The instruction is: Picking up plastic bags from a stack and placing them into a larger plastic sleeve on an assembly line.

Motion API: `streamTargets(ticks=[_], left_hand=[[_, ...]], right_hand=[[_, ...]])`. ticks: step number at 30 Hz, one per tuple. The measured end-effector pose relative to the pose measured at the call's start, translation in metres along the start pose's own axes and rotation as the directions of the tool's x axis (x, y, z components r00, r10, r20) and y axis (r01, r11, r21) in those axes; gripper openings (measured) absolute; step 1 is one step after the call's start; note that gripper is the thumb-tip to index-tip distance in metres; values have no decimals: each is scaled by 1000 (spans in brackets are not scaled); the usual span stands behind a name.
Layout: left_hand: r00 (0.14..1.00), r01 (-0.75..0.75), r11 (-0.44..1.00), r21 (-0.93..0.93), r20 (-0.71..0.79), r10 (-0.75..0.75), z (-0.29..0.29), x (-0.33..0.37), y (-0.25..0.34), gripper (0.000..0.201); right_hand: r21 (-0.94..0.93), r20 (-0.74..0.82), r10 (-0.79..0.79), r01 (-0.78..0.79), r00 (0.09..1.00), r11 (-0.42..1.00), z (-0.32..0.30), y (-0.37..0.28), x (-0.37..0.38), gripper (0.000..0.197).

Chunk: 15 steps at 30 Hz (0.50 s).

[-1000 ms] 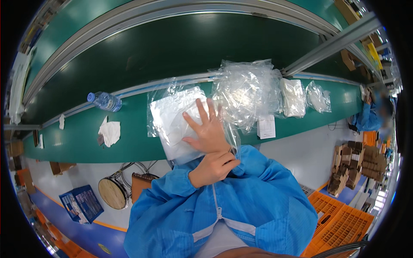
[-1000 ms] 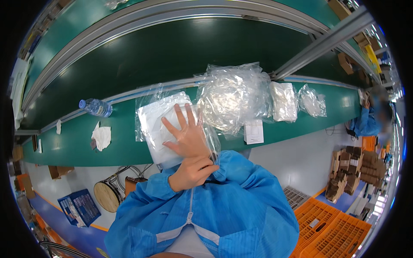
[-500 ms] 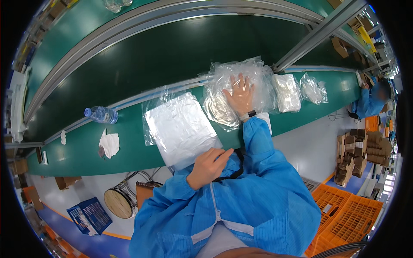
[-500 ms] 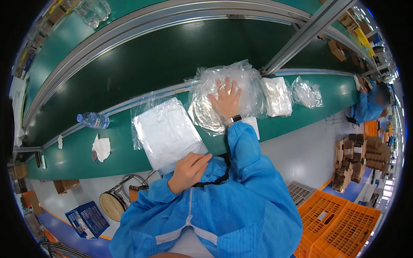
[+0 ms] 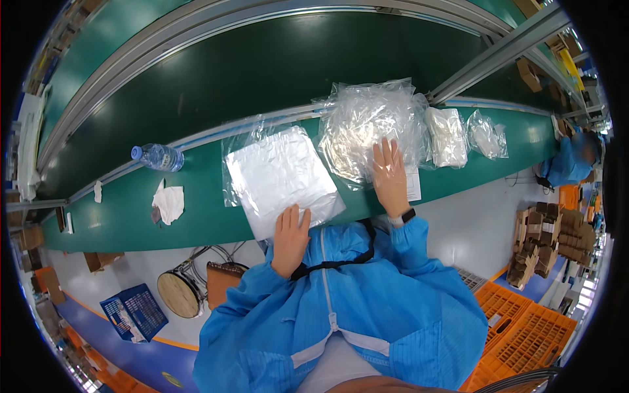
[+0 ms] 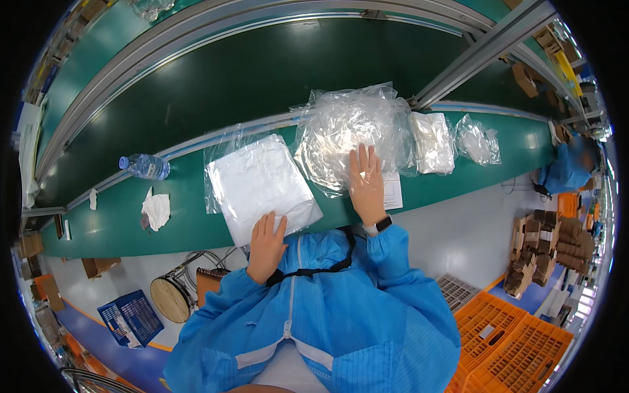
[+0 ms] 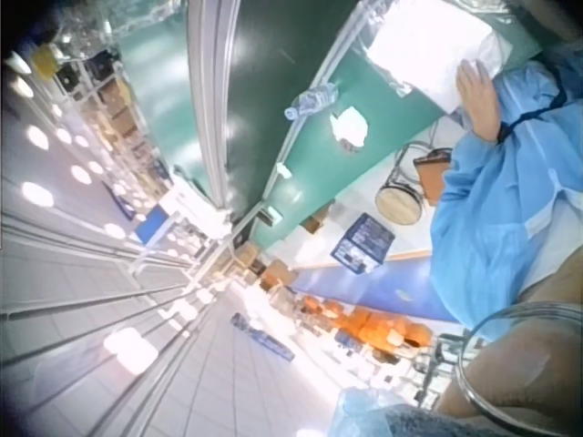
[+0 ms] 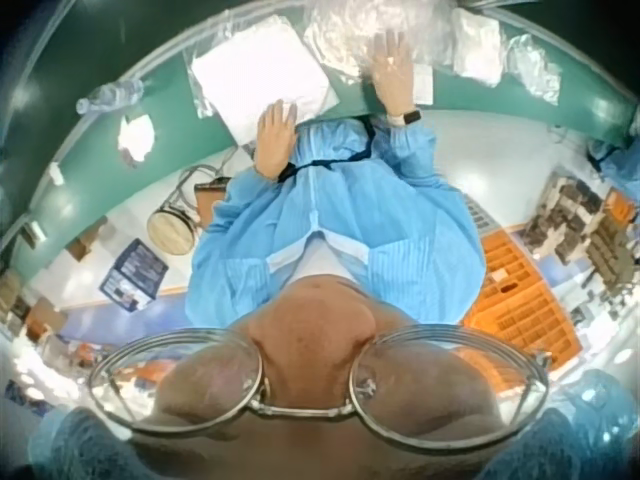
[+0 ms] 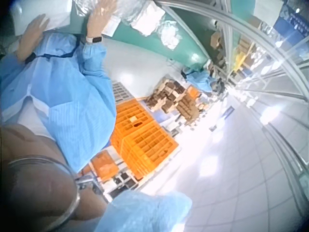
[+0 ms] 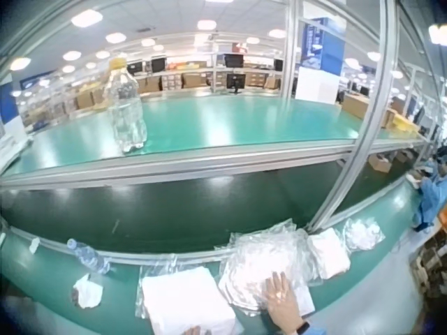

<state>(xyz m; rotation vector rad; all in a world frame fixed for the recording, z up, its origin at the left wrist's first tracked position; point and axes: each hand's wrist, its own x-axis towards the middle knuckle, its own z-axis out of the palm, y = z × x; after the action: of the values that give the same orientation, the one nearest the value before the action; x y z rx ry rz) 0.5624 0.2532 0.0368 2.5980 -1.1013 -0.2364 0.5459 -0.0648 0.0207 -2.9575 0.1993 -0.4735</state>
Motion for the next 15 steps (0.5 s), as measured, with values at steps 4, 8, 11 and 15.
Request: streamTargets(ticks=[4, 8, 11, 15], left_hand=[[993, -47, 994, 98, -100, 57, 16, -7, -5, 45], [988, -87, 995, 49, -126, 92, 20, -18, -16, 42], [992, -88, 996, -4, -93, 87, 18, -23, -17, 40], [992, -3, 991, -131, -126, -14, 13, -20, -17, 29]], right_hand=[[-71, 147, 102, -92, 984, 993, -21, -24, -39, 53], [-92, 212, 214, -199, 953, 976, -44, -59, -70, 51], [-137, 226, 310, -284, 924, 949, -58, -78, -72, 51], [-51, 233, 252, -247, 939, 968, -67, -87, -66, 47]])
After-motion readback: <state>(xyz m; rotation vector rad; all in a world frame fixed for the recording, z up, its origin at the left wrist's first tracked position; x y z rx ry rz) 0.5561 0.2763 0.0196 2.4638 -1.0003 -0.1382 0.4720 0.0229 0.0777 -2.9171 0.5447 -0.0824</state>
